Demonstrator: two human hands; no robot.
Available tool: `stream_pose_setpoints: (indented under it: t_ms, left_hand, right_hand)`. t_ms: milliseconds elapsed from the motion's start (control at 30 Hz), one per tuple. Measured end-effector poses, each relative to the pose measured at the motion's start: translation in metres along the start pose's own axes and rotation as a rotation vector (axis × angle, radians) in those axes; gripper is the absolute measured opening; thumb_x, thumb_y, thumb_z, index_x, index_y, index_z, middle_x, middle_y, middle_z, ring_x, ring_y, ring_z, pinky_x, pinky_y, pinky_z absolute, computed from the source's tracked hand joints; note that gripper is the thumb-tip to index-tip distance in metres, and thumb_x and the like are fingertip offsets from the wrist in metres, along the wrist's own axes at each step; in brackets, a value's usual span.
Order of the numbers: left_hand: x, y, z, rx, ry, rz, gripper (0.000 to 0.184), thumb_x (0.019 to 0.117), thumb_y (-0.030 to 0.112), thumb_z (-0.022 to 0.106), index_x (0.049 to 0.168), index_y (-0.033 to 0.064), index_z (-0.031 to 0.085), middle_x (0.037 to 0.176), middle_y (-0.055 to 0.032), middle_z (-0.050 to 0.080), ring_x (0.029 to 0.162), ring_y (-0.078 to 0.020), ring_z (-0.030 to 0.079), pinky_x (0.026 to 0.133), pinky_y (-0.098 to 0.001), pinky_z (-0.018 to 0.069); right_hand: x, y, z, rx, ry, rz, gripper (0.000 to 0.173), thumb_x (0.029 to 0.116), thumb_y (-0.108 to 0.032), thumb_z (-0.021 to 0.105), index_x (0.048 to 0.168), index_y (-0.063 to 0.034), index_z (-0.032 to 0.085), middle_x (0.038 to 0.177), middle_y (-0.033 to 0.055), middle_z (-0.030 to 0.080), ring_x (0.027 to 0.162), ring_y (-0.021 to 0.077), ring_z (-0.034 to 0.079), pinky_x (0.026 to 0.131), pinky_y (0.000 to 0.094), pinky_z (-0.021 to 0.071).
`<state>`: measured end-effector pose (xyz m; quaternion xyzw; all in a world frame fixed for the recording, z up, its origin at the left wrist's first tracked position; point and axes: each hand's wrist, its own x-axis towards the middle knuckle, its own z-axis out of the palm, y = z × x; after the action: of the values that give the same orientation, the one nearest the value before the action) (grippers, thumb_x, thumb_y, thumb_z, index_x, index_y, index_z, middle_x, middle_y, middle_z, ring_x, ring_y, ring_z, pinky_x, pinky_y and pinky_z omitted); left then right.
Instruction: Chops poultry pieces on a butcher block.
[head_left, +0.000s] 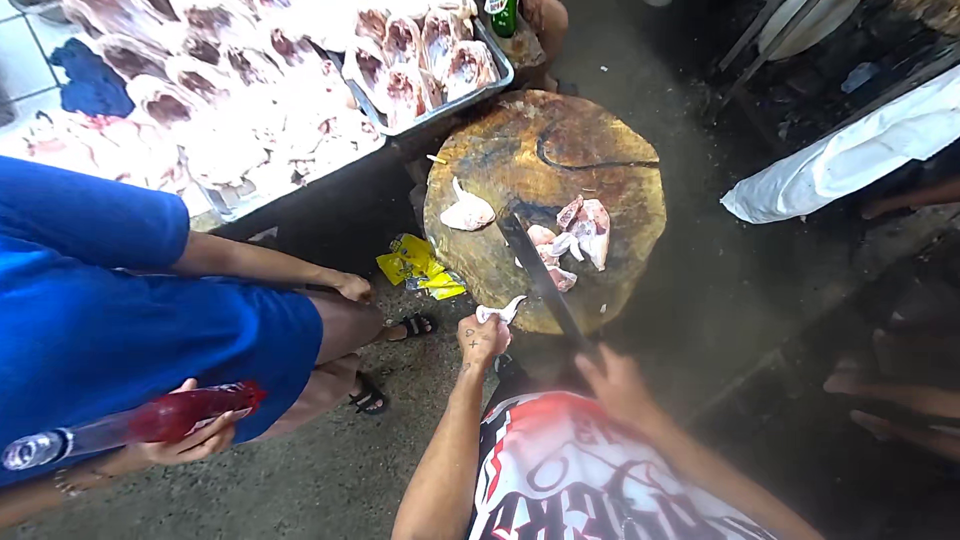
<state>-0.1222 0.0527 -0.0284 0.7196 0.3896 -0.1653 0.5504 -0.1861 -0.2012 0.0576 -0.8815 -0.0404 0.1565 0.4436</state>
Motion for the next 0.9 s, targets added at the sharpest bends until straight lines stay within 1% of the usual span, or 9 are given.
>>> stream_pose_setpoints:
  t_ms: [100,200,267,333,367,400,467,600,900]
  left_hand:
    - [-0.003,0.003,0.000,0.020,0.000,-0.023,0.028,0.1016,0.026,0.061,0.098,-0.0007,0.068,0.075,-0.0125,0.072,0.058,-0.0213,0.069,0.058,-0.0391,0.0606]
    - [-0.001,0.000,-0.003,-0.017,-0.006,-0.007,0.027,0.1011,0.026,0.062,0.096,-0.0002,0.068,0.072,-0.0117,0.071,0.056,-0.0205,0.069,0.057,-0.0383,0.0602]
    - [-0.002,-0.006,-0.004,-0.026,-0.015,0.063,0.027,0.1024,0.026,0.062,0.097,0.0003,0.069,0.074,-0.0117,0.071,0.059,-0.0204,0.069,0.059,-0.0393,0.0602]
    - [-0.003,-0.016,-0.005,-0.039,-0.039,0.185,0.025,0.1037,0.025,0.061,0.106,0.0008,0.069,0.080,-0.0118,0.072,0.065,-0.0202,0.070,0.064,-0.0403,0.0607]
    - [-0.005,-0.023,-0.004,-0.065,-0.062,0.237,0.025,0.1042,0.024,0.061,0.113,0.0011,0.069,0.084,-0.0117,0.073,0.068,-0.0199,0.070,0.067,-0.0401,0.0613]
    - [-0.006,-0.031,-0.002,-0.099,-0.081,0.287,0.025,0.1046,0.023,0.061,0.117,0.0014,0.067,0.084,-0.0107,0.073,0.067,-0.0184,0.071,0.065,-0.0377,0.0618]
    - [-0.003,-0.040,0.005,-0.171,-0.102,0.356,0.024,0.1044,0.020,0.062,0.119,0.0014,0.066,0.083,-0.0085,0.074,0.064,-0.0152,0.070,0.062,-0.0328,0.0612]
    - [-0.007,-0.049,0.016,-0.172,-0.069,0.380,0.024,0.1043,0.019,0.062,0.120,0.0015,0.066,0.087,-0.0085,0.075,0.067,-0.0152,0.071,0.065,-0.0334,0.0620]
    - [-0.014,-0.053,0.029,-0.137,0.016,0.417,0.028,0.1054,0.021,0.059,0.125,0.0031,0.066,0.093,-0.0111,0.075,0.071,-0.0182,0.072,0.069,-0.0405,0.0629]
  right_hand:
    - [-0.003,0.007,0.012,-0.059,0.077,-0.142,0.050,0.1039,-0.047,0.052,0.107,-0.0002,0.069,0.063,0.0019,0.060,0.057,0.0117,0.058,0.056,0.0336,0.0521]
    - [-0.006,0.035,0.017,-0.255,-0.238,0.191,0.056,0.1057,-0.053,0.044,0.119,-0.0027,0.064,0.083,0.0133,0.068,0.081,0.0282,0.070,0.078,0.0488,0.0571]
    - [-0.005,0.045,0.017,-0.270,-0.355,0.348,0.057,0.1060,-0.055,0.041,0.119,-0.0039,0.063,0.091,0.0150,0.068,0.089,0.0309,0.069,0.084,0.0520,0.0553]
    - [-0.002,0.040,0.013,-0.123,-0.372,0.407,0.053,0.1061,-0.053,0.045,0.111,-0.0045,0.064,0.082,0.0110,0.063,0.076,0.0253,0.065,0.075,0.0467,0.0542]
    - [-0.002,0.037,0.011,-0.002,-0.387,0.445,0.049,0.1067,-0.052,0.045,0.106,-0.0057,0.063,0.073,0.0068,0.058,0.063,0.0201,0.059,0.063,0.0406,0.0530]
    - [-0.001,0.035,0.010,0.146,-0.399,0.489,0.046,0.1078,-0.050,0.045,0.102,-0.0065,0.061,0.066,0.0030,0.054,0.051,0.0152,0.054,0.051,0.0337,0.0509]
    - [0.006,0.032,0.008,0.456,-0.415,0.575,0.043,0.1098,-0.045,0.044,0.100,-0.0057,0.058,0.060,0.0010,0.052,0.042,0.0120,0.049,0.042,0.0284,0.0483]
    - [0.007,0.028,0.009,0.750,-0.443,0.656,0.046,0.1112,-0.046,0.037,0.097,-0.0057,0.055,0.060,0.0011,0.050,0.041,0.0118,0.049,0.040,0.0276,0.0489]
    - [0.007,0.024,0.010,0.812,-0.452,0.674,0.048,0.1121,-0.044,0.033,0.095,-0.0057,0.055,0.059,0.0010,0.049,0.040,0.0115,0.048,0.039,0.0273,0.0487]
